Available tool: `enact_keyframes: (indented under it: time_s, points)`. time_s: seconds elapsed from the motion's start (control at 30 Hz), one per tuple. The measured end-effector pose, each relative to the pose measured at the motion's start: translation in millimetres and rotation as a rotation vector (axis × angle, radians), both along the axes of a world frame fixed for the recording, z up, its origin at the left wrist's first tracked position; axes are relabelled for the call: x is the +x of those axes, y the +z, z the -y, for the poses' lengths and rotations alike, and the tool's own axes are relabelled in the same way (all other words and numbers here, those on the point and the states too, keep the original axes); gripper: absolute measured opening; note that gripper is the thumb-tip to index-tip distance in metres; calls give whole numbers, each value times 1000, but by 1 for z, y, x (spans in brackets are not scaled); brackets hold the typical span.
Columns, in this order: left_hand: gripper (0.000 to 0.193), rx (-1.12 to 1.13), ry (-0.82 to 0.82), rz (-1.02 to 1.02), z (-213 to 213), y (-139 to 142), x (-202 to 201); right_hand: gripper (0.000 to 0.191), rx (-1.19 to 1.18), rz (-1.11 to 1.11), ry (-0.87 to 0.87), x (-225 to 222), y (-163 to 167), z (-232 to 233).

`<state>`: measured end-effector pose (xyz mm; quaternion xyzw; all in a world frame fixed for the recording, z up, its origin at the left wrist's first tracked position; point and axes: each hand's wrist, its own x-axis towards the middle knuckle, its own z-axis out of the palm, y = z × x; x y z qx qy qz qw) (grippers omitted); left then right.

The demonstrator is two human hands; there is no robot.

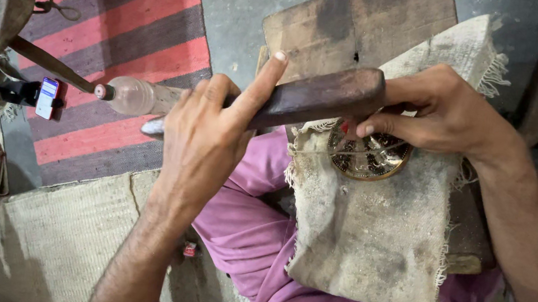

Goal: The person hammers a small brass lamp base with a wooden mallet while holding it steady on a cloth-covered block. They then use a metal file to smooth the surface of the lamp base.

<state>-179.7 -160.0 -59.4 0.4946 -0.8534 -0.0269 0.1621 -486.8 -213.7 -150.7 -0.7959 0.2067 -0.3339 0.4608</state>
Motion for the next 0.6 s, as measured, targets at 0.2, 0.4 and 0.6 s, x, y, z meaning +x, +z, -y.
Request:
enact_keyframes:
  time_s: [0.2,0.4,0.6]
  points:
    - [91,15,9,-26,4,0,-8,23,24,5,14,-7,-1,6]
    - [89,37,31,30,12,-1,-11,24,54,30,42,-10,-8,16]
    - [90,38,-11,-6,25,0,-20,27,47,77,80,-18,-16,30]
